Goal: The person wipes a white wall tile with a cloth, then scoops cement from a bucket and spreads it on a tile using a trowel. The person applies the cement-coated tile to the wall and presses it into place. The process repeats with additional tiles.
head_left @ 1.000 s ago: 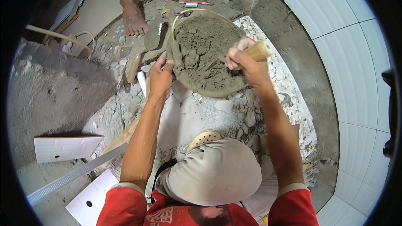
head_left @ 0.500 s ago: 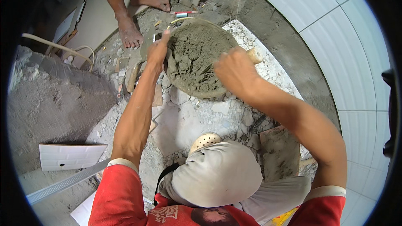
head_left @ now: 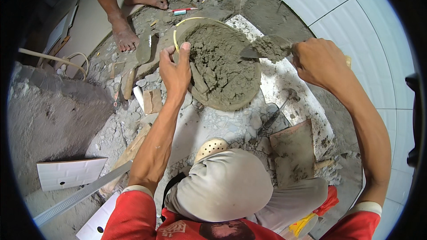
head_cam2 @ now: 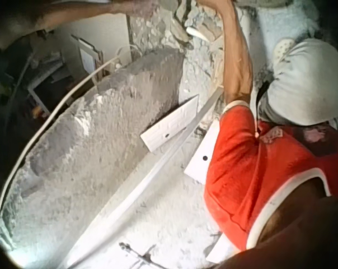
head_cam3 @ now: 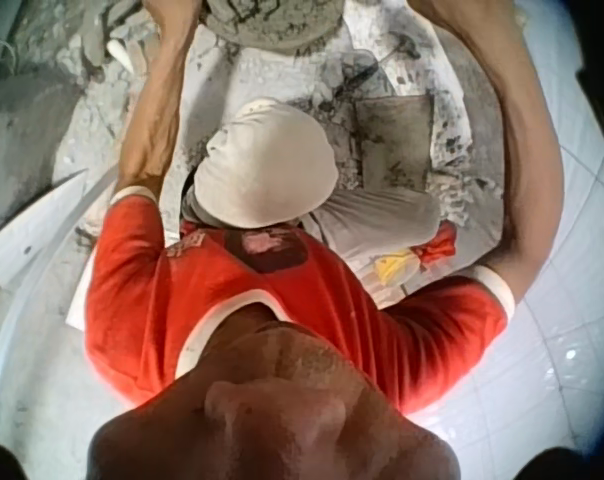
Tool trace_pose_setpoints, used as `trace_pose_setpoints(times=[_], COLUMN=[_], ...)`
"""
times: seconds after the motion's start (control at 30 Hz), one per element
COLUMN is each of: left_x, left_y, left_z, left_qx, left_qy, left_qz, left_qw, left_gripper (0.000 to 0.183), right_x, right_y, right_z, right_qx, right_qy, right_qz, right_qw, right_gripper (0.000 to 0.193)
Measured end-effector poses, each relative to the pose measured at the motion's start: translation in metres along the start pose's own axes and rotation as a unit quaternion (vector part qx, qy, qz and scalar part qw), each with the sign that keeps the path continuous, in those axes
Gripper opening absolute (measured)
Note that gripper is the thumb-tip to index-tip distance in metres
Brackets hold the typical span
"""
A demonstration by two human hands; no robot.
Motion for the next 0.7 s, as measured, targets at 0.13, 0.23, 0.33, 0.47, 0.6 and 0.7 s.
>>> trace_pose_setpoints(times=[0.13, 0.23, 0.33, 0.47, 0.6, 0.7], left_x=[-0.018, -0.029, -0.041, -0.053, -0.057, -0.061], left_y=[0.012, 0.021, 0.026, 0.028, 0.026, 0.025], left_z=[-0.001, 0.003, 0.011, 0.018, 0.016, 0.015], left_qx=[-0.01, -0.014, -0.037, -0.079, -0.056, -0.061], left_qy=[0.01, 0.022, 0.032, 0.007, 0.003, 0.011], left_qz=[-0.035, -0.018, -0.026, -0.029, -0.005, 0.058], left_qw=[0.999, 0.999, 0.998, 0.996, 0.998, 0.996], left_gripper=[0.06, 0.057, 0.051, 0.047, 0.047, 0.047], right_x=[0.002, 0.015, 0.032, 0.029, 0.003, -0.015], right_y=[-0.001, -0.004, -0.003, -0.004, -0.008, -0.019], right_z=[0.031, 0.053, 0.08, 0.114, 0.138, 0.15], right_qx=[0.007, 0.058, 0.118, 0.222, 0.35, 0.391], right_qy=[-0.08, -0.135, -0.184, -0.223, -0.291, -0.25], right_qz=[-0.023, -0.053, -0.035, -0.058, 0.016, 0.006], right_qw=[0.997, 0.988, 0.975, 0.947, 0.89, 0.886], right_gripper=[0.018, 0.02, 0.021, 0.03, 0.036, 0.036])
Point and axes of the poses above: each hand's wrist, its own x-axis towards the middle knuckle, its own z-axis out of the palm, y = z × x, the point moved 3 cm from there along x, towards the middle knuckle, and after that the axes turned 7 degrees about -z, right-handed, at the moved point
